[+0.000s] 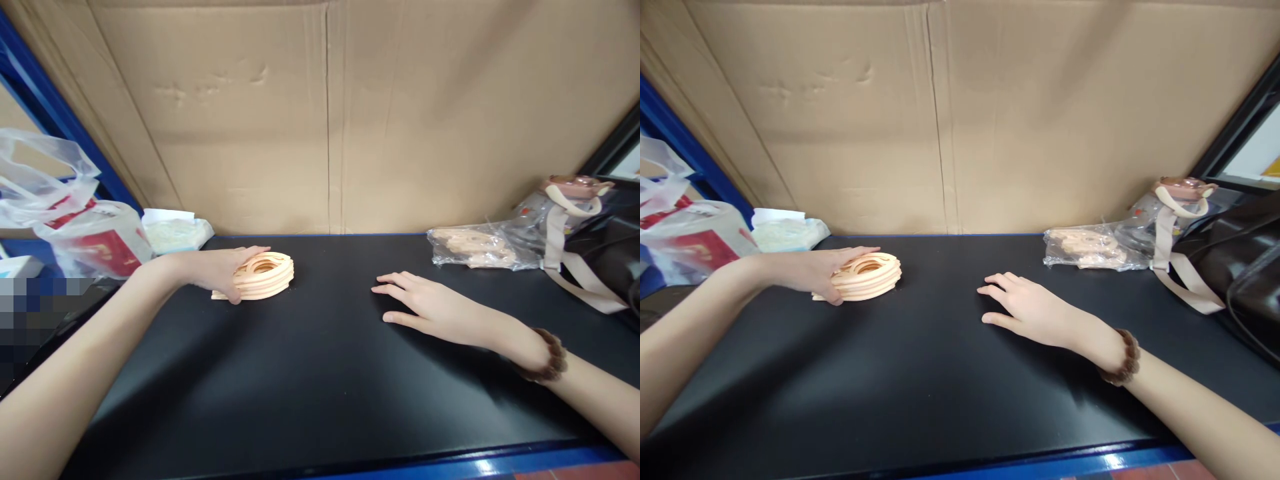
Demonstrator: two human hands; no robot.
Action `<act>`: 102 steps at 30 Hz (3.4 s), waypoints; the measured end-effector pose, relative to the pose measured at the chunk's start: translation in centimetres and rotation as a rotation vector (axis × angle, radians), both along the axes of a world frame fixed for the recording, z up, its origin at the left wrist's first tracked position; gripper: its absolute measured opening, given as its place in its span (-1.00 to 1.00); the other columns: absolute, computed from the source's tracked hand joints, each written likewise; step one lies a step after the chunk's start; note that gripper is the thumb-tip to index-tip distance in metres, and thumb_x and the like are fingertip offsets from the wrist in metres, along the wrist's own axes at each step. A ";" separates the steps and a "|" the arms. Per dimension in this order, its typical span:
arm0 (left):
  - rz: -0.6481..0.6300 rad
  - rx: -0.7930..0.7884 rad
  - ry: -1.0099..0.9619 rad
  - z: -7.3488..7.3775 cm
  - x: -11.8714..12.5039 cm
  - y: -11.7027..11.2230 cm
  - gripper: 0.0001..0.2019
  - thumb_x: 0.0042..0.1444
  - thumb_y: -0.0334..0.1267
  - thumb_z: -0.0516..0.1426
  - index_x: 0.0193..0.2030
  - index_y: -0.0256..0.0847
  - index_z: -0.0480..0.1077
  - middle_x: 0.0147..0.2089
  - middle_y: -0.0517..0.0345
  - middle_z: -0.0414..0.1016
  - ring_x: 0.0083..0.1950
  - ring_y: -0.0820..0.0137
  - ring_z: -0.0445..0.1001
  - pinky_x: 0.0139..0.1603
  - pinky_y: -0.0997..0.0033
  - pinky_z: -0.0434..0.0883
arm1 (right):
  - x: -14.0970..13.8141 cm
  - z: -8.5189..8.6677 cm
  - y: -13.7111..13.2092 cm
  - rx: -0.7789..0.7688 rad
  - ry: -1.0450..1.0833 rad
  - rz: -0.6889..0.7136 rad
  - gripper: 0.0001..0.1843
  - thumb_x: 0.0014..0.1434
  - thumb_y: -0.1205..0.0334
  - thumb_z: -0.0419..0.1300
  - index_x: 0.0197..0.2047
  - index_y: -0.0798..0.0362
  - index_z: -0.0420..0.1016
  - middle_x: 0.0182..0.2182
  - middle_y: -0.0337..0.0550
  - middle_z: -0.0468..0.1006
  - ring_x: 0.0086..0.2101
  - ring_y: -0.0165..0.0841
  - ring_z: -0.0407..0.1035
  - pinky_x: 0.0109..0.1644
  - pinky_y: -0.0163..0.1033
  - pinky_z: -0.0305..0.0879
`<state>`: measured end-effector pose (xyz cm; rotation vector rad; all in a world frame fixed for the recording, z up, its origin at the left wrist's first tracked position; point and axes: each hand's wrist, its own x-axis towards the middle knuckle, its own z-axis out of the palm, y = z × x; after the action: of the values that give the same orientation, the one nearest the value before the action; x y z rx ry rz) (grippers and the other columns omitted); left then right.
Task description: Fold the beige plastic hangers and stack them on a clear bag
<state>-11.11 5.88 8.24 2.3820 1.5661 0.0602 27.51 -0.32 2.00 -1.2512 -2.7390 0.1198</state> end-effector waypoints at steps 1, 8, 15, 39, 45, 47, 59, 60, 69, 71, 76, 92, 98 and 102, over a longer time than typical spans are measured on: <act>0.009 -0.060 0.041 0.2 0.4 -0.1 0.00 -0.39 -0.24 0.30 0.35 -0.05 0.18 0.24 -0.02 0.38 0.17 -0.02 0.41 0.05 0.23 0.43 | 0.0 0.0 0.0 -0.002 0.003 0.000 -0.40 0.33 -0.15 -0.04 0.26 0.04 0.32 0.25 0.06 0.31 0.19 -0.07 0.24 0.25 0.08 0.21; -0.069 -0.153 0.078 0.2 4.1 0.5 0.05 -0.20 -0.04 0.28 0.44 -0.09 -0.09 0.33 0.02 0.26 0.23 0.04 0.35 0.13 0.28 0.35 | -0.1 0.1 -0.1 0.018 0.022 0.006 -0.41 0.33 -0.15 -0.04 0.25 0.02 0.34 0.24 0.06 0.33 0.18 -0.07 0.26 0.25 0.08 0.21; -0.172 -0.145 0.062 -0.2 10.7 3.1 0.12 -0.21 0.05 0.27 0.46 -0.07 -0.20 0.38 -0.02 0.18 0.28 0.04 0.28 0.12 0.28 0.34 | -0.1 0.2 -0.1 0.050 -0.010 0.027 -0.41 0.34 -0.11 -0.05 0.24 0.10 0.36 0.21 0.12 0.35 0.15 -0.05 0.29 0.23 0.10 0.23; 0.333 -0.155 -1.160 -6.7 15.1 -2.4 -0.16 0.22 0.27 -0.54 0.46 -0.24 -0.22 0.50 0.05 -0.19 0.49 0.22 -0.19 0.43 0.11 0.04 | -3.4 -1.6 4.5 -0.462 0.882 -0.223 -0.24 0.33 -0.19 -0.53 0.46 -0.03 -0.24 0.41 -0.06 0.02 0.34 -0.33 -0.01 0.32 0.02 0.09; 0.193 -0.187 -1.242 -6.2 16.0 -2.8 -0.23 0.29 0.20 -0.51 0.33 -0.20 0.12 0.37 0.09 0.21 0.43 0.22 0.08 0.41 0.10 0.11 | -4.7 -1.6 3.5 -0.518 0.961 -0.124 -0.25 0.35 -0.19 -0.49 0.46 0.01 -0.27 0.44 -0.14 -0.12 0.36 -0.42 -0.16 0.39 -0.09 -0.07; 0.211 -0.172 -1.197 -6.4 15.6 -2.3 -0.19 0.26 0.22 -0.55 0.33 -0.22 0.12 0.38 0.06 0.19 0.43 0.20 0.08 0.40 0.09 0.15 | -4.3 -2.0 4.0 -0.402 0.855 -0.178 -0.24 0.34 -0.18 -0.55 0.46 0.00 -0.23 0.42 -0.10 -0.02 0.35 -0.40 -0.06 0.35 -0.09 0.08; -0.257 0.372 -0.389 -6.1 14.2 -7.8 -0.48 0.34 -0.07 -0.02 0.37 -0.14 0.03 0.50 -0.01 -0.17 0.49 0.19 -0.16 0.44 0.00 -0.01 | 8.3 0.5 7.6 0.367 -0.194 -0.561 -0.30 0.19 -0.10 0.08 0.23 0.23 0.25 0.16 0.35 0.35 0.19 0.17 0.21 0.15 0.24 0.18; -0.331 0.396 -0.296 -6.2 14.5 -8.4 -0.51 0.35 -0.11 -0.03 0.36 -0.18 0.07 0.48 -0.04 -0.11 0.48 0.18 -0.11 0.43 0.02 0.05 | 9.1 0.5 7.5 0.345 -0.238 -0.570 -0.32 0.12 -0.02 0.15 0.22 0.20 0.28 0.14 0.32 0.39 0.17 0.17 0.24 0.13 0.23 0.21; -0.392 0.429 -0.085 -7.9 14.4 -7.7 -0.58 0.35 -0.04 -0.01 0.20 -0.26 0.31 0.21 -0.12 0.38 0.16 0.10 0.41 0.14 0.07 0.40 | 8.5 0.3 6.7 0.354 -0.423 -0.599 -0.44 0.04 0.45 0.05 0.15 0.23 0.36 -0.04 0.29 0.55 -0.03 0.07 0.45 -0.06 0.06 0.32; -0.400 0.439 -0.090 -7.9 14.4 -7.6 -0.57 0.35 -0.03 -0.03 0.21 -0.25 0.31 0.20 -0.13 0.37 0.16 0.10 0.40 0.14 0.06 0.39 | 7.6 0.7 6.3 0.378 -0.423 -0.635 -0.49 0.11 0.45 -0.01 0.14 0.25 0.38 -0.10 0.30 0.58 -0.10 0.07 0.49 -0.13 0.04 0.33; -0.378 0.369 -0.144 -7.5 14.5 -7.8 -0.53 0.37 0.03 -0.09 0.21 -0.26 0.29 0.18 -0.11 0.39 0.14 0.09 0.39 0.12 0.04 0.37 | 5.5 3.0 4.4 0.451 -0.384 -0.708 -0.56 0.24 0.34 -0.09 0.10 0.25 0.42 -0.22 0.27 0.61 -0.23 0.04 0.54 -0.26 -0.05 0.34; -0.401 0.360 -0.644 -4.9 13.0 -8.0 -0.71 0.40 -0.07 -0.11 0.12 -0.09 0.26 0.12 0.07 0.36 0.13 0.22 0.31 0.18 0.20 0.26 | 1.7 9.0 -6.1 -0.199 0.319 0.068 -0.70 0.30 -0.03 0.07 -0.01 -0.21 0.52 -0.07 -0.22 0.60 -0.09 -0.23 0.51 -0.09 -0.18 0.48; -0.532 0.128 -0.419 -4.8 9.8 -8.1 -0.40 0.20 0.21 0.10 0.25 -0.09 0.19 0.27 -0.01 0.25 0.28 0.14 0.23 0.28 0.10 0.24 | 3.2 6.3 -2.3 -0.410 0.058 -0.037 -0.75 0.25 0.17 0.09 -0.15 -0.02 0.57 -0.29 -0.20 0.63 -0.31 -0.34 0.51 -0.30 -0.30 0.35; -0.447 0.146 -0.269 -5.9 8.0 -7.3 -0.25 0.08 0.20 0.22 0.32 -0.05 0.12 0.37 -0.04 0.11 0.38 0.04 0.08 0.34 -0.02 0.17 | 2.3 4.8 -1.8 -0.398 0.003 -0.051 -0.80 0.22 0.24 0.10 -0.31 0.02 0.55 -0.44 -0.25 0.58 -0.43 -0.37 0.44 -0.40 -0.32 0.21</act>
<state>-3.09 -1.43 2.35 2.6455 0.9178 0.3923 29.80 -2.11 6.83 -1.4023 -2.7642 0.6904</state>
